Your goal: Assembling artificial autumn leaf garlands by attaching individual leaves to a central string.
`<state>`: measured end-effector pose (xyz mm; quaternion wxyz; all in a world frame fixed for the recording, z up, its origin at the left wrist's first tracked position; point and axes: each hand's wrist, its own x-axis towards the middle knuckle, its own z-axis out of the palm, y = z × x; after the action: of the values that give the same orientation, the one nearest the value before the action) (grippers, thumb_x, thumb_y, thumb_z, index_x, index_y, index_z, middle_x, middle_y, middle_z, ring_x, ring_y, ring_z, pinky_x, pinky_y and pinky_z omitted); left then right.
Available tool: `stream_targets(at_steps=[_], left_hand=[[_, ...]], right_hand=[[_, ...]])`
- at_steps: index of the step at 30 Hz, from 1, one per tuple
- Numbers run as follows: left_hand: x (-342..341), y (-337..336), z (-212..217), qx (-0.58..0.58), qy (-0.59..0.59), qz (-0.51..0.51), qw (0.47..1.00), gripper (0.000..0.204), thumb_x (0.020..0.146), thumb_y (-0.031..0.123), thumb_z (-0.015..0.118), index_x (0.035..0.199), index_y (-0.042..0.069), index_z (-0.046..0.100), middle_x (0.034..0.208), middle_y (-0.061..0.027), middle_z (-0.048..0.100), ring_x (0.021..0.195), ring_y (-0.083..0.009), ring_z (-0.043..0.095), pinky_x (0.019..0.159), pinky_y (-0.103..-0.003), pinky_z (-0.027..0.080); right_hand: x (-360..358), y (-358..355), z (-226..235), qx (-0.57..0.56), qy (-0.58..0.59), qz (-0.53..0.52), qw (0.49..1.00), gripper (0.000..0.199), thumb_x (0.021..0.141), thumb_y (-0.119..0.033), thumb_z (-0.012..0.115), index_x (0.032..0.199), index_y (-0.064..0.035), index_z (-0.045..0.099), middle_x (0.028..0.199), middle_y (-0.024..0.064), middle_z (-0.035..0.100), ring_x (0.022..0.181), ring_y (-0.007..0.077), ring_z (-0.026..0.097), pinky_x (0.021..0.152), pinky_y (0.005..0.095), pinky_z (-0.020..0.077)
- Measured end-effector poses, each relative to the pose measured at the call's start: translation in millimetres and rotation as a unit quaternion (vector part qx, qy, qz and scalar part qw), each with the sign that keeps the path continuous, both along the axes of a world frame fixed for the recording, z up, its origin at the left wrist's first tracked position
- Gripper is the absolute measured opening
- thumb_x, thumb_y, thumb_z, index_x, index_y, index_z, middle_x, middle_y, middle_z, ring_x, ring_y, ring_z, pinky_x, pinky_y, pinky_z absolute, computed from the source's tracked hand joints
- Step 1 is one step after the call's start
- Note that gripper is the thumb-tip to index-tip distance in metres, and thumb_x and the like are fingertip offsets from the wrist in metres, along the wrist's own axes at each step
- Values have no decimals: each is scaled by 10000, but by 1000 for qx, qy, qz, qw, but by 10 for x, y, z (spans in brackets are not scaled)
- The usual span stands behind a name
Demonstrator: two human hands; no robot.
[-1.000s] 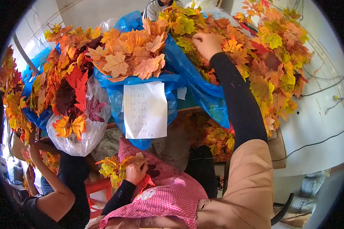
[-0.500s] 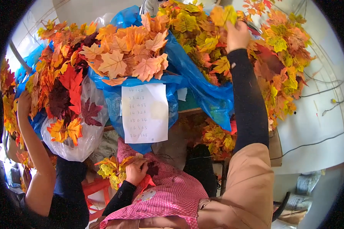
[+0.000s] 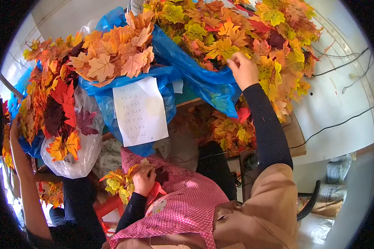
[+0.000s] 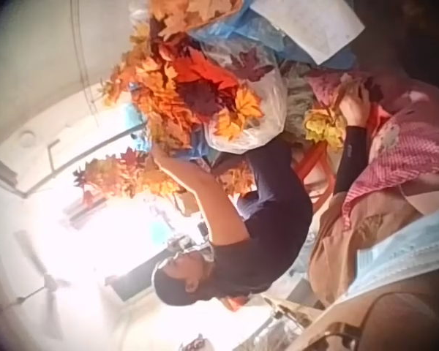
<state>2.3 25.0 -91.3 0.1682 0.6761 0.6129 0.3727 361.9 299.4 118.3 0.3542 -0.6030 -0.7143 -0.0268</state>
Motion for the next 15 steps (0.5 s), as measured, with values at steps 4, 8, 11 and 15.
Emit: stream_targets(at_steps=[4, 8, 11, 15], left_hand=[[5, 19, -3, -12, 29, 6, 999, 144, 796, 149, 640, 915, 91, 695, 888, -85, 701, 768, -278, 675, 680, -357, 539], [23, 44, 60, -13, 10, 4, 1000, 137, 794, 125, 648, 903, 61, 701, 888, -109, 701, 796, -283, 677, 718, -352, 538], [-21, 33, 37, 13, 22, 15, 1000, 130, 799, 151, 636, 901, 95, 695, 875, -95, 697, 766, -277, 675, 669, -360, 537], [-33, -14, -44, 29, 41, 14, 999, 107, 792, 159, 637, 857, 99, 696, 825, -95, 687, 738, -281, 665, 650, -375, 531]], right_hand=[[-161, 244, 30, 45, 47, 67, 996, 284, 896, -236, 629, 1117, -58, 622, 902, 71, 629, 719, 181, 601, 658, 320, 483], [-108, 593, -65, 42, 66, 70, 994, 255, 867, -222, 636, 1044, -40, 662, 986, 144, 682, 870, 294, 654, 732, 370, 502], [-159, 657, -37, 7, 113, 87, 990, 234, 861, -213, 631, 998, -28, 671, 981, 159, 675, 895, 321, 643, 764, 384, 499], [-58, 703, -120, 100, -6, 119, 988, 208, 836, -180, 625, 969, -25, 671, 968, 171, 669, 916, 352, 620, 794, 410, 485]])
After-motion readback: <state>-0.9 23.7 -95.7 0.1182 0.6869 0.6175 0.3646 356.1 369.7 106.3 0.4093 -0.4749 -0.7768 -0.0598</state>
